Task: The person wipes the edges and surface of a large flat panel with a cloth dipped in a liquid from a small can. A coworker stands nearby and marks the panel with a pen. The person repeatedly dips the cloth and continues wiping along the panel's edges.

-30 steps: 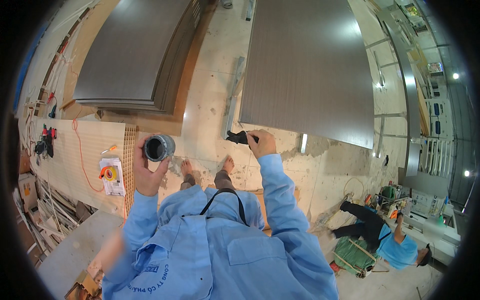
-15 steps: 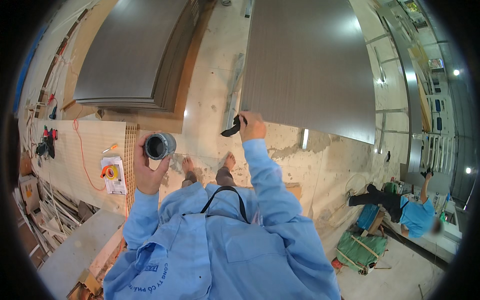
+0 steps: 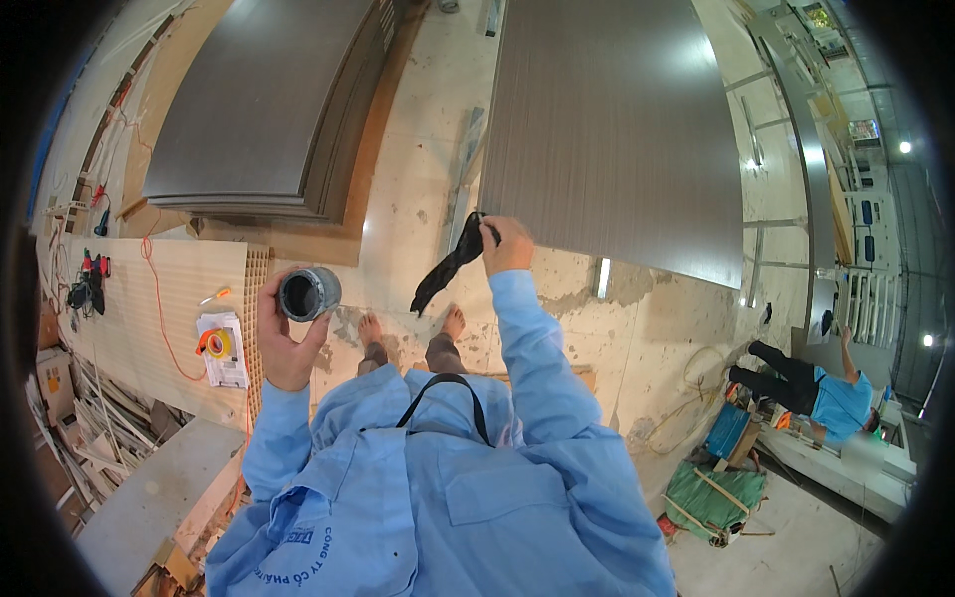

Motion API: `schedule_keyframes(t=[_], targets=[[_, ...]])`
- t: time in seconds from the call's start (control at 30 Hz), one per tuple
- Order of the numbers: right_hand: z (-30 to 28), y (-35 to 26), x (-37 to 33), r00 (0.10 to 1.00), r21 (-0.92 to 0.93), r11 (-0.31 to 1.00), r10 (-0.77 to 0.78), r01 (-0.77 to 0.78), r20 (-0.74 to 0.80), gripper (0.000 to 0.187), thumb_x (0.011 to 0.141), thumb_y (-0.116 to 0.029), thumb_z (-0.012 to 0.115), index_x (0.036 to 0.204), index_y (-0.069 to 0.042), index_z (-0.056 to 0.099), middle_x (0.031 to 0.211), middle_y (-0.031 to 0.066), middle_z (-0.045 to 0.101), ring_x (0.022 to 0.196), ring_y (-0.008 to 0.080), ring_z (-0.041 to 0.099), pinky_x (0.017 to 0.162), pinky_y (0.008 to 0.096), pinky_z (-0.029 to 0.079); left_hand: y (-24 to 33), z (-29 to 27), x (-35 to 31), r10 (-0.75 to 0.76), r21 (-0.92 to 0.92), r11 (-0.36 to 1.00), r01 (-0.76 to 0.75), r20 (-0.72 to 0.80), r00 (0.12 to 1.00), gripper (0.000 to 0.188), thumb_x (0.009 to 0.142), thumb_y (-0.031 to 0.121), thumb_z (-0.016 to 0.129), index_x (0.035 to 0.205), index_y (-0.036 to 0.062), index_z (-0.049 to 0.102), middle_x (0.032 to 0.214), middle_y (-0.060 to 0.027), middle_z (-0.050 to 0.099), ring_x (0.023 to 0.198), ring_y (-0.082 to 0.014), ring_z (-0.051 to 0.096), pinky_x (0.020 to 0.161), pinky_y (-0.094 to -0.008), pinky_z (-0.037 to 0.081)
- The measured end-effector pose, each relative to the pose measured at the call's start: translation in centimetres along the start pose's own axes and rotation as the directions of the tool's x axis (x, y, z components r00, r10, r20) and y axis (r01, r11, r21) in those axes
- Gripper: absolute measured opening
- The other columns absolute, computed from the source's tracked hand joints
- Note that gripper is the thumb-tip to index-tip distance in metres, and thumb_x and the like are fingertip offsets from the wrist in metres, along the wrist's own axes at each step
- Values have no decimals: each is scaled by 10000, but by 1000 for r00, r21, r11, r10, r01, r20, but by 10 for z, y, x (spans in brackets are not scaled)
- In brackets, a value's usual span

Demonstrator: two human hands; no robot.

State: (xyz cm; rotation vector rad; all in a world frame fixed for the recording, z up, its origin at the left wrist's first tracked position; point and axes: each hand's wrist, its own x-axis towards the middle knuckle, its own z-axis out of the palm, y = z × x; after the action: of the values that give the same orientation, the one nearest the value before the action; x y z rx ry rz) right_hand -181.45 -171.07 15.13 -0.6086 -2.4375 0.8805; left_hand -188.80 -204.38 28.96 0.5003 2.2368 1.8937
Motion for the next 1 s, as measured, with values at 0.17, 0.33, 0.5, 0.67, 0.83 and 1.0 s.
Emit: schedule_keyframes(t=[0.17,0.33,0.5,0.67,0.83,1.0], targets=[[6,-10,-63,942,96,992,39,-76,334,120,878,-118,747,973,-45,754,926,153,744,867,345,723,786,390,566,-1,-1,1,16,-19,1000,-16,-22,1000,677,775,26,793,1380,2,491,1332,-138,621,1206,-217,622,1046,-352,503],[-3,7,-73,966,33,988,142,-153,217,131,883,-127,731,980,-44,764,889,171,736,805,370,713,744,421,567,-2,-3,-1,-8,-1,1000,8,-41,999,669,775,26,791,1375,2,497,1324,-137,628,1195,-217,628,1043,-350,505],[-12,28,-43,978,-110,989,113,-95,174,147,890,-151,739,985,-45,779,917,192,730,844,385,705,776,446,562,-3,-3,0,9,-13,1000,-9,-16,1000,666,783,36,793,1378,-3,496,1326,-138,625,1185,-213,630,1042,-347,505],[-18,33,-36,965,-153,982,142,-110,220,146,906,-163,727,995,-65,789,919,188,724,863,395,698,798,459,558,-2,-3,-1,2,-19,1000,-2,-6,1000,668,791,49,798,1382,-11,490,1329,-139,620,1186,-210,628,1046,-345,501],[-22,38,-36,957,-230,968,161,-105,240,154,894,-142,734,994,-35,782,912,177,741,841,358,719,787,423,569,1,-4,-4,-36,-38,999,37,32,999,693,782,-29,734,1412,15,450,1401,-135,558,1306,-229,548,1134,-363,432],[-23,42,-36,959,-164,982,133,-93,249,154,893,-164,733,992,-59,787,915,182,727,852,385,702,801,457,556,2,-1,-4,16,1,1000,-16,-30,999,674,782,45,803,1380,-7,496,1322,-133,625,1176,-207,633,1039,-345,506]])
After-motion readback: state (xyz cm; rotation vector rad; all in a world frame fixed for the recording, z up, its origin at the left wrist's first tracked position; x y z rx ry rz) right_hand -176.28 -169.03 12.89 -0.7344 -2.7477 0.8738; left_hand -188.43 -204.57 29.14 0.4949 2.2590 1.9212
